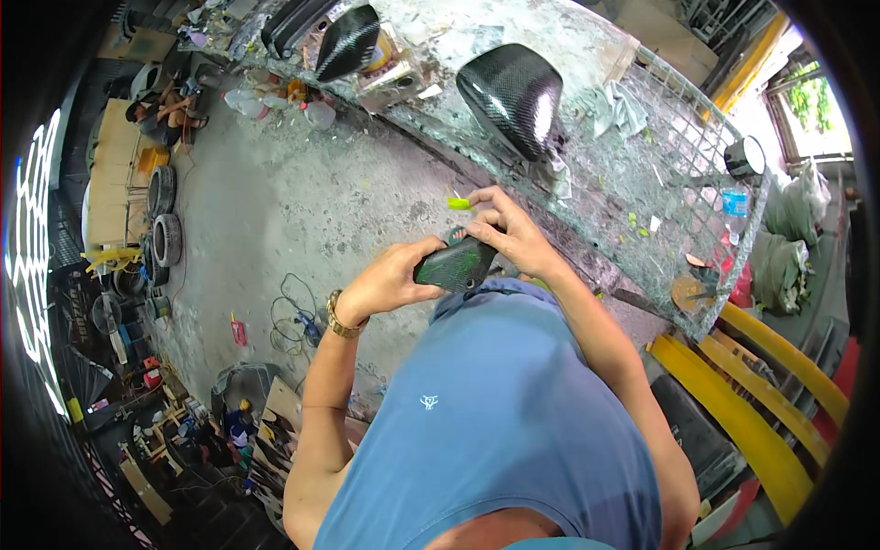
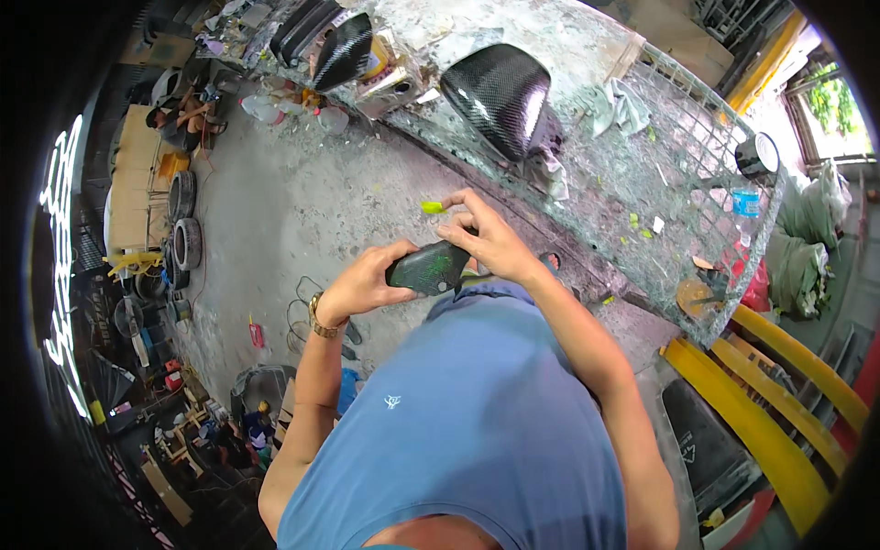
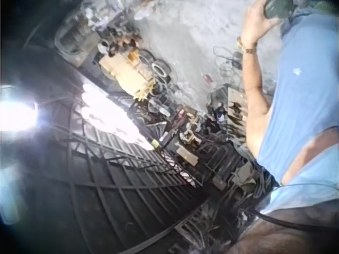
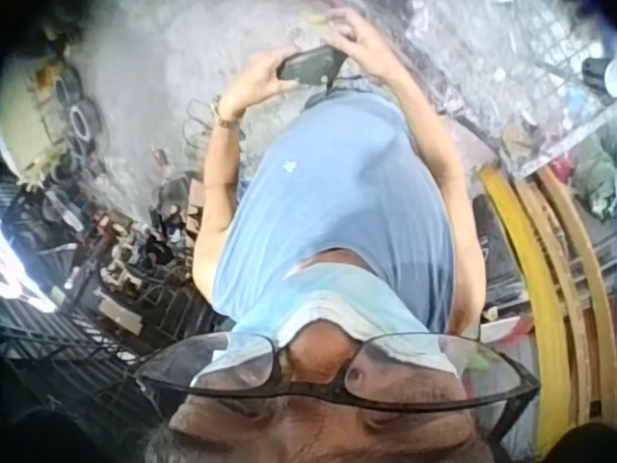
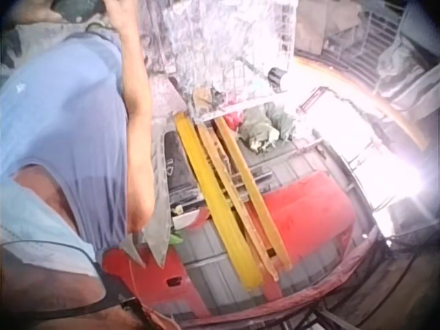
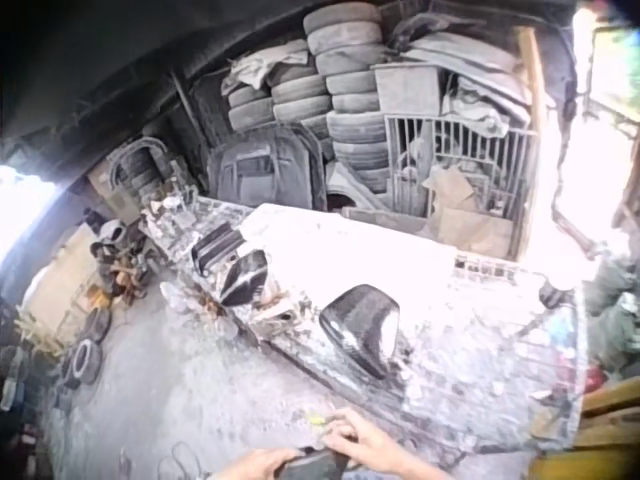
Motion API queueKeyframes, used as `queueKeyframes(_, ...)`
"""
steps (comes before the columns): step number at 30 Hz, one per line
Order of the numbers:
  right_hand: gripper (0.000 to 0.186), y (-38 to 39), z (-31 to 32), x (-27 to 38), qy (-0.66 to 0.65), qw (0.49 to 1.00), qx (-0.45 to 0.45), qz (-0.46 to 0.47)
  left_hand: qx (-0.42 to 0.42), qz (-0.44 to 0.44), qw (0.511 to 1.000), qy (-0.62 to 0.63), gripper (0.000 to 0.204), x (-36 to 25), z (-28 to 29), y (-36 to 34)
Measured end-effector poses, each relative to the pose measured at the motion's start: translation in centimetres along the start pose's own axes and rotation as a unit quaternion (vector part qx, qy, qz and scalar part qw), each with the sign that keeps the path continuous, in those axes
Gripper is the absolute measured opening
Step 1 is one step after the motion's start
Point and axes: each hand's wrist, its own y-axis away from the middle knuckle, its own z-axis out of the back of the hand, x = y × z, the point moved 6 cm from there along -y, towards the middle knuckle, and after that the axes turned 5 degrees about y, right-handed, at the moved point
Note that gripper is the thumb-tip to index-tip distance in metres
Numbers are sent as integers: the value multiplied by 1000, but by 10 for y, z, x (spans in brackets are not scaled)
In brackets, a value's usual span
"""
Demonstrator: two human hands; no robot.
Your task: The person applies a substance to a green plastic automotive component using a brush, then attaches a black plastic trim piece, and finally wipes the surface with a cloth.
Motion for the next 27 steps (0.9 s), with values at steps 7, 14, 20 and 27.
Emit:
queueKeyframes(7,32,13,19,4,97,993,-28,67,70,174,916,355,48,19,-62,-3)
queueKeyframes(14,18,97,74,-11,-72,989,-112,-63,-11,181,907,380,55,17,-92,0)
queueKeyframes(20,16,135,54,-19,-48,998,-25,-35,-66,164,901,397,66,9,-98,-1)
queueKeyframes(27,14,131,35,-17,-69,993,4,-92,-161,107,878,439,61,-1,-98,-4)
